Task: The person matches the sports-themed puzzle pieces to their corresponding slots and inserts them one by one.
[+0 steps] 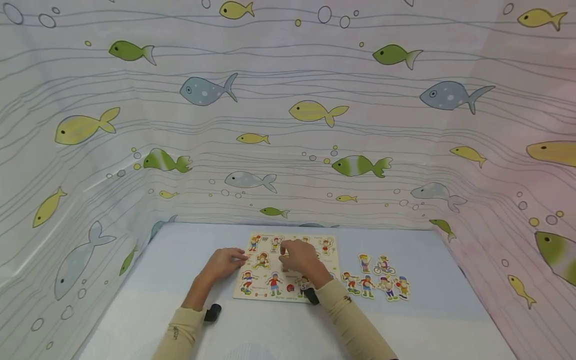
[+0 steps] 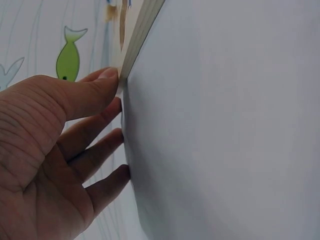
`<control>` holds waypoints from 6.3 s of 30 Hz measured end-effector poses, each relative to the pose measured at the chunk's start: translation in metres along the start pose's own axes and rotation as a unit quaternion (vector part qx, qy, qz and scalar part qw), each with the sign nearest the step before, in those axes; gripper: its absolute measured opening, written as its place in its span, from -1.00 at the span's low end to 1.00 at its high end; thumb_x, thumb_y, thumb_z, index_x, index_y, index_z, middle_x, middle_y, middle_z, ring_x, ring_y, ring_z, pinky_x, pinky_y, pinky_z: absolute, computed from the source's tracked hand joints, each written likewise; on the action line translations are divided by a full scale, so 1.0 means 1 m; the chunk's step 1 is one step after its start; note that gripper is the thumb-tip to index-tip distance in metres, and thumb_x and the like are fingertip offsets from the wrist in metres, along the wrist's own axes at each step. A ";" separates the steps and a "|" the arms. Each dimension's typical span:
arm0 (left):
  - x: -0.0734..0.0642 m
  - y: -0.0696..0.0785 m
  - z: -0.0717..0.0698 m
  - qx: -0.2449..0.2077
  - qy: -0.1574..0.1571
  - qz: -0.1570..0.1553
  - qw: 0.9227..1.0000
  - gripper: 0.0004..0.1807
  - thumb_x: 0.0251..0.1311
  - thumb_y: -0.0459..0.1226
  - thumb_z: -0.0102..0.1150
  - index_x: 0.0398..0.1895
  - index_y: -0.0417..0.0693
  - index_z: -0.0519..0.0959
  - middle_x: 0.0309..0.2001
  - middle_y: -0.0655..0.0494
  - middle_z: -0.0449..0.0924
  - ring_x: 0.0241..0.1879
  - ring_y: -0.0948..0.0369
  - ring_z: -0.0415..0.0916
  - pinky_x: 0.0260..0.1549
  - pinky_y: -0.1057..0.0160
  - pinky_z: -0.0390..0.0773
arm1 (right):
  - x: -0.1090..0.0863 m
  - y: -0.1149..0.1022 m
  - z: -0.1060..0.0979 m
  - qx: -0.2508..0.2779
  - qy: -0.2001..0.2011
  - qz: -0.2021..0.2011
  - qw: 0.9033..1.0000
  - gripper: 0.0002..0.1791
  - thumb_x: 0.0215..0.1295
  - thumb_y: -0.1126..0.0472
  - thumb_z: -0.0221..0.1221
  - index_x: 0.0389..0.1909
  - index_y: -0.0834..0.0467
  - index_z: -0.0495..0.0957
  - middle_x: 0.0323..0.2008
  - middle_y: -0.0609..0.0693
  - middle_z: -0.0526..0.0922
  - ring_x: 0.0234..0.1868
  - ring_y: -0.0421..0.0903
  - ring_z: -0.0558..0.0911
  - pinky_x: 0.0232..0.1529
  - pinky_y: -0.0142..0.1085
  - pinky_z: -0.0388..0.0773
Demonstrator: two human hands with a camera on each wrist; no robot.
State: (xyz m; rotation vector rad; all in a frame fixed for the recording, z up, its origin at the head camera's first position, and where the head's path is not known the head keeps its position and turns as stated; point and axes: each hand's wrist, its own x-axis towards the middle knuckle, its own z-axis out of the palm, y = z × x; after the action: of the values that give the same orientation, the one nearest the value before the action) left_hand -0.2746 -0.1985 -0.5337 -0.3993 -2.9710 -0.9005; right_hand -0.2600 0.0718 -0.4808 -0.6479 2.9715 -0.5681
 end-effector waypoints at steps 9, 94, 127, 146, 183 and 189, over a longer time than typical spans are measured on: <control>-0.001 0.001 -0.002 0.001 -0.002 -0.001 1.000 -0.87 0.17 -0.29 0.37 -0.21 -0.04 0.78 0.04 0.00 0.66 0.17 -0.07 0.50 0.21 -0.10 0.41 | -0.009 0.014 -0.005 0.021 0.009 0.017 1.000 -0.91 0.34 0.05 0.25 -0.26 -0.04 0.58 -0.56 -0.20 0.45 -0.62 -0.21 0.39 -0.68 -0.34 0.28; 0.000 0.000 0.001 0.005 0.000 0.004 1.000 -0.88 0.16 -0.30 0.37 -0.24 -0.02 0.78 0.03 0.00 0.66 0.15 -0.07 0.51 0.19 -0.10 0.42 | -0.091 0.148 -0.038 0.058 0.010 0.194 0.979 -0.77 0.31 0.07 0.26 -0.11 0.09 0.58 -0.46 -0.04 0.51 -0.52 -0.10 0.47 -0.56 -0.25 0.40; 0.000 0.000 -0.002 0.006 0.010 0.020 1.000 -0.87 0.14 -0.33 0.38 -0.24 -0.08 0.78 0.00 -0.05 0.68 0.11 -0.10 0.54 0.16 -0.11 0.45 | -0.109 0.180 -0.038 0.081 0.009 0.237 0.968 -0.74 0.32 0.06 0.24 -0.13 0.15 0.57 -0.40 0.03 0.55 -0.52 -0.05 0.48 -0.60 -0.23 0.42; 0.002 -0.002 0.001 0.015 0.003 0.008 1.000 -0.87 0.17 -0.27 0.37 -0.22 0.00 0.78 0.04 0.02 0.67 0.15 -0.05 0.52 0.21 -0.08 0.41 | -0.109 0.190 -0.029 0.063 0.019 0.209 0.976 -0.79 0.35 0.08 0.22 -0.17 0.15 0.57 -0.45 -0.02 0.54 -0.51 -0.07 0.47 -0.59 -0.24 0.39; -0.002 0.002 -0.002 -0.006 0.011 0.018 1.000 -0.88 0.15 -0.31 0.39 -0.24 -0.05 0.78 0.01 -0.02 0.67 0.13 -0.07 0.54 0.18 -0.07 0.45 | -0.098 0.162 -0.042 0.065 0.033 0.208 0.975 -0.76 0.31 0.04 0.25 -0.18 0.13 0.58 -0.45 -0.04 0.56 -0.49 -0.09 0.48 -0.55 -0.25 0.41; -0.002 0.001 -0.002 -0.005 0.010 0.016 1.000 -0.88 0.15 -0.30 0.38 -0.23 -0.04 0.78 0.01 -0.01 0.67 0.13 -0.07 0.54 0.17 -0.08 0.45 | -0.094 0.155 -0.042 0.072 0.031 0.206 0.975 -0.76 0.32 0.05 0.25 -0.18 0.14 0.58 -0.44 -0.03 0.56 -0.49 -0.08 0.49 -0.55 -0.25 0.41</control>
State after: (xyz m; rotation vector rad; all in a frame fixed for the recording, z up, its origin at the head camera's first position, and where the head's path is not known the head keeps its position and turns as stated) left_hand -0.2727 -0.1990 -0.5318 -0.4355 -2.9347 -0.9103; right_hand -0.2407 0.2559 -0.5011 0.0026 2.9532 -0.7617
